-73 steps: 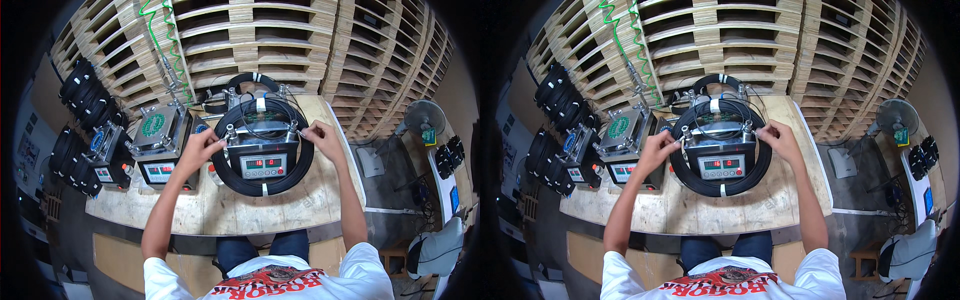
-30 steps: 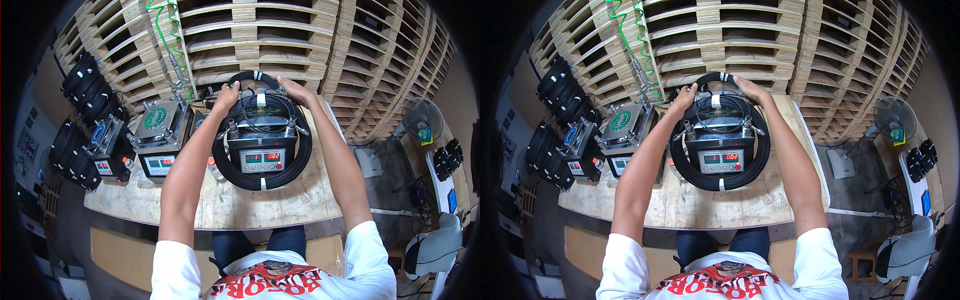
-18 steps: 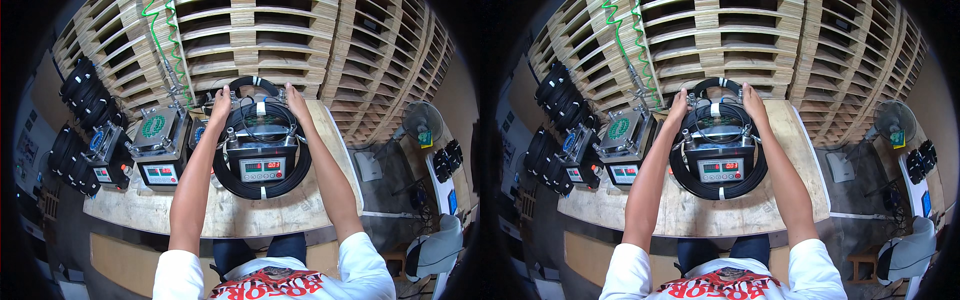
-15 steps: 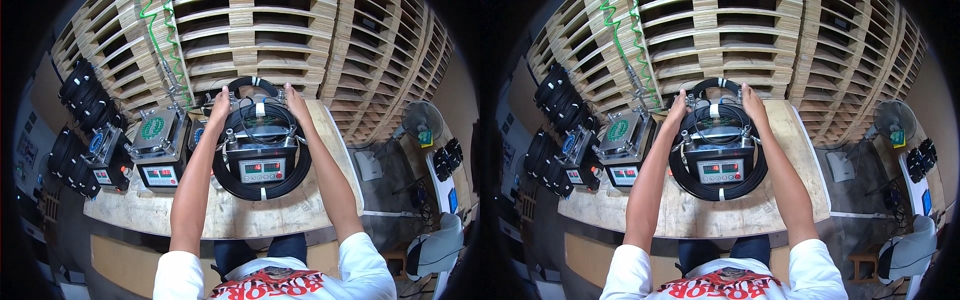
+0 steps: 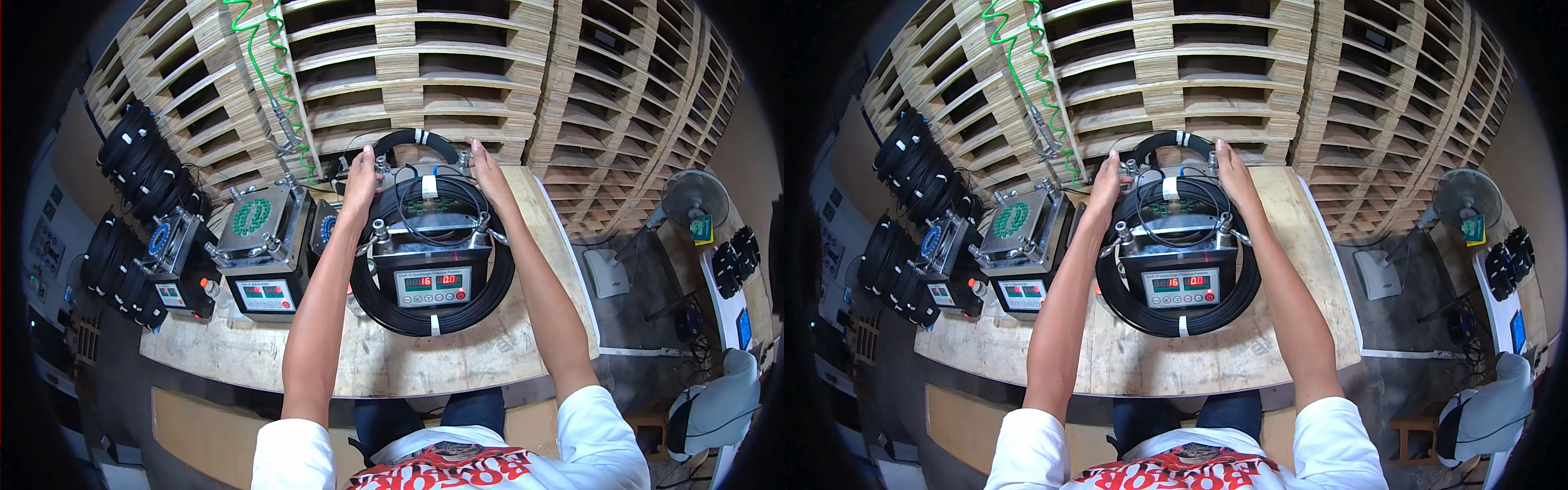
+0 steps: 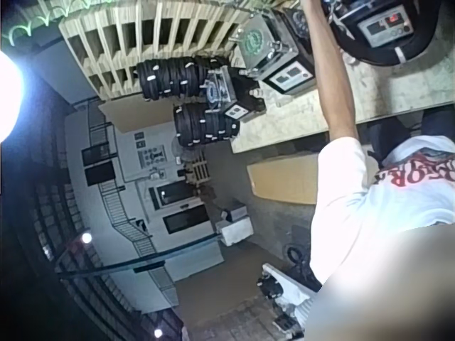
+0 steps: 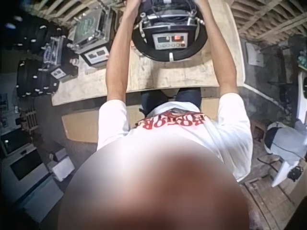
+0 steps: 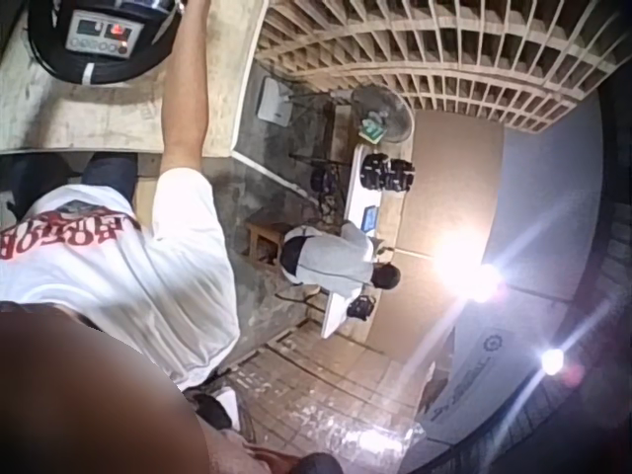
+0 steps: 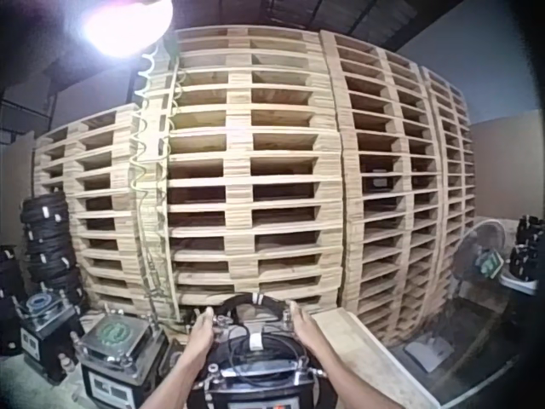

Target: The person is preparing a coil of black wire or cable for processing in a machine.

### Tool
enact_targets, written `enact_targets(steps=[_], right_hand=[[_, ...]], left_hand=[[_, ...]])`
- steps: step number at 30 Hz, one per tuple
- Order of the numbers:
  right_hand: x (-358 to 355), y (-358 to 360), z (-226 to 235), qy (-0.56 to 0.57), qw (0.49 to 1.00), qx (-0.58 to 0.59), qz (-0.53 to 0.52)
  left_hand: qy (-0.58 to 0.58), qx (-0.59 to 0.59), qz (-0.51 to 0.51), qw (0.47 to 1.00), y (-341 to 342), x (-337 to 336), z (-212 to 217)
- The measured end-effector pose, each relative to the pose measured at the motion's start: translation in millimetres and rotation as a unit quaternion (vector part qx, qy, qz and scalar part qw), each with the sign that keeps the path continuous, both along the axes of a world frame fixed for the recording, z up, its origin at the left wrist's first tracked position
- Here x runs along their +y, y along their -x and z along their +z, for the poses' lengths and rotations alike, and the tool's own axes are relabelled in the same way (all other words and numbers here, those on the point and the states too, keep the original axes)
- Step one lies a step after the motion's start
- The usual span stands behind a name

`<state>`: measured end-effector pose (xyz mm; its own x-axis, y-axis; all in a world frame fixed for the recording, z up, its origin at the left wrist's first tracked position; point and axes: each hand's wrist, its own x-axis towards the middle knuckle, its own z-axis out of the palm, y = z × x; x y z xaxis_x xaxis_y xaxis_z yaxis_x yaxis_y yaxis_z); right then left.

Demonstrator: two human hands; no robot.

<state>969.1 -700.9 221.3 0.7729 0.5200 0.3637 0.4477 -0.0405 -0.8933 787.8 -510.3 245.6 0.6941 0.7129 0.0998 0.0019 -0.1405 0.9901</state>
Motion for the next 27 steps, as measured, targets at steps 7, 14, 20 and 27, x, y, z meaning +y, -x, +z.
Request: enact_targets(steps=[7,14,20,27], right_hand=[[-5.6,3.3,4.7,0.081,0.995,-0.038,-0.050],[-4.4,7.9,4.2,0.010,1.000,-0.009,-0.001],[-5.7,7.9,5.4,0.014,1.000,0.005,0.010],[-9.4,-6.2,-0.2,0.080,0.996,-0.018,-0.042]], left_hand=[[0.003,0.046,-0.009,0.999,1.4,8.0,-6.4],[0.019,0.014,0.008,1.000,1.2,11.7,-9.9],[-0.051,0.035,-0.042,0.997,0.4,11.6,-7.3],[-0.074,0.040,-0.114,0.990,10.4,-8.2,6.1]])
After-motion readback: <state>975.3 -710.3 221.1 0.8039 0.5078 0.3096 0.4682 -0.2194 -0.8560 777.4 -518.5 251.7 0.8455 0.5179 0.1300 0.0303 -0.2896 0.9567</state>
